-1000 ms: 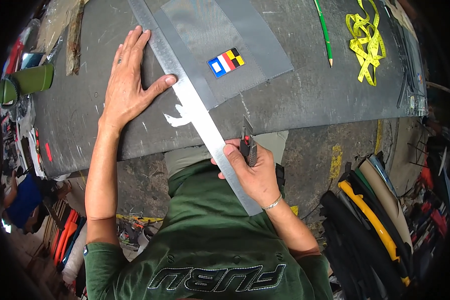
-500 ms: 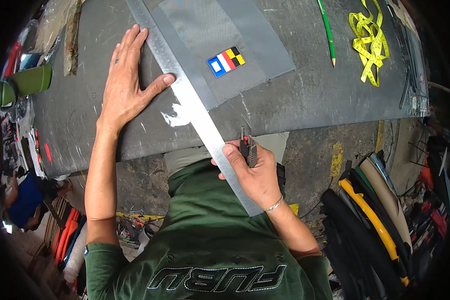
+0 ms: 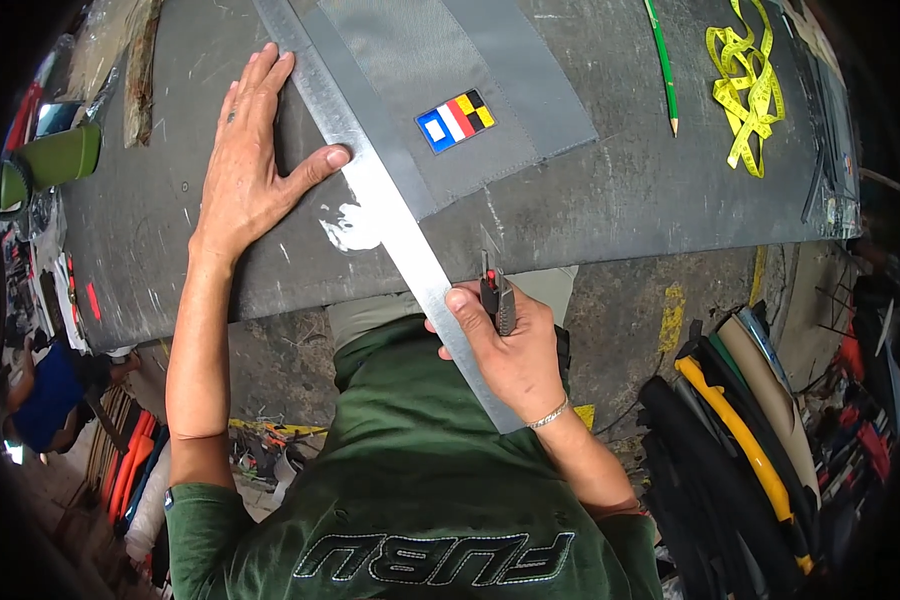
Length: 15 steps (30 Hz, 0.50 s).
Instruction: Using a utility knife and a metal ruler to cut precisely through a piece of grey fabric or material on a workbench.
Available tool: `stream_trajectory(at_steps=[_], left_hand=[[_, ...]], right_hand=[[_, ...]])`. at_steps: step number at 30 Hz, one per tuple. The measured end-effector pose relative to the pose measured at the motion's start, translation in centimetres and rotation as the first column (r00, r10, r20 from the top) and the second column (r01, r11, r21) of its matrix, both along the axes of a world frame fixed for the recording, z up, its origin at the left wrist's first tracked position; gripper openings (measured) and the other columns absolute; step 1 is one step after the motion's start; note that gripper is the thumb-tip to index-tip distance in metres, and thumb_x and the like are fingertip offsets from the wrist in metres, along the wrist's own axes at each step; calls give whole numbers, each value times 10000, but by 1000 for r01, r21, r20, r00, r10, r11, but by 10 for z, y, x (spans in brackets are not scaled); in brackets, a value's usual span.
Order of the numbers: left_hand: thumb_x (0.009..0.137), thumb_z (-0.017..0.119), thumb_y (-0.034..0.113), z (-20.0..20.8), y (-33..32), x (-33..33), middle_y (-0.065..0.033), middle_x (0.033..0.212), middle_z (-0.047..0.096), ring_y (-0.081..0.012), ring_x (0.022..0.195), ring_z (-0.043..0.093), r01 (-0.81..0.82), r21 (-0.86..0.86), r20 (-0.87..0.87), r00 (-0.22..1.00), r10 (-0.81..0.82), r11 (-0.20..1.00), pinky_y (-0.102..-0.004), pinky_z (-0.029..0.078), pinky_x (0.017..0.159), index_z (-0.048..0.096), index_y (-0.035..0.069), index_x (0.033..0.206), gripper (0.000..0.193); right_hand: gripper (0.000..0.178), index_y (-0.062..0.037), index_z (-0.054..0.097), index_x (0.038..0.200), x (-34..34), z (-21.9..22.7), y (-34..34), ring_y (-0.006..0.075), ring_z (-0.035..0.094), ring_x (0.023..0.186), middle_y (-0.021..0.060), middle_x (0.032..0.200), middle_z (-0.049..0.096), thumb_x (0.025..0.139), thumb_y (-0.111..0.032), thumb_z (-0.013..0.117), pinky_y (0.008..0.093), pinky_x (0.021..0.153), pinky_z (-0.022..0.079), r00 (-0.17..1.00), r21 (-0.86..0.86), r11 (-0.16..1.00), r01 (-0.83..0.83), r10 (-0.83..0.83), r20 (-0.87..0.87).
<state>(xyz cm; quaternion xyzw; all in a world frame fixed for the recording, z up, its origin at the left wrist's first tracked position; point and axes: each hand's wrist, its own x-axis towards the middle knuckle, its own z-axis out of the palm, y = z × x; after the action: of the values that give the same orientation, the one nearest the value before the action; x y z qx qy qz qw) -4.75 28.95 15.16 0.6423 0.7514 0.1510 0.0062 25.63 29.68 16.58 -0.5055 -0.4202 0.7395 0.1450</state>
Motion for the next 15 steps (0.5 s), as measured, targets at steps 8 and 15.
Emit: stream_trajectory(at_steps=[8,15], left_hand=[[720,737,808,-3,0,-4,-274,1601,386,-392,1530,323,0,-8,-19,1000,0,1000,-520,208,1279,444,-16,1519,1185],[732,741,793,-4,0,-4,-273,1608,377,-391,1532,319,3,-10,-25,1000,-4,1000,-516,208,1279,432,-13,1530,1176]], right_hand=[[305,84,677,1053,12,-6,2,223,765,779,155,878,739,1024,-219,686,328,577,629,995,16,997,-80,80,-65],[285,83,670,1070,5,-5,-3,225,768,789,161,892,743,1021,-198,685,334,581,634,998,22,1000,2,0,-58]])
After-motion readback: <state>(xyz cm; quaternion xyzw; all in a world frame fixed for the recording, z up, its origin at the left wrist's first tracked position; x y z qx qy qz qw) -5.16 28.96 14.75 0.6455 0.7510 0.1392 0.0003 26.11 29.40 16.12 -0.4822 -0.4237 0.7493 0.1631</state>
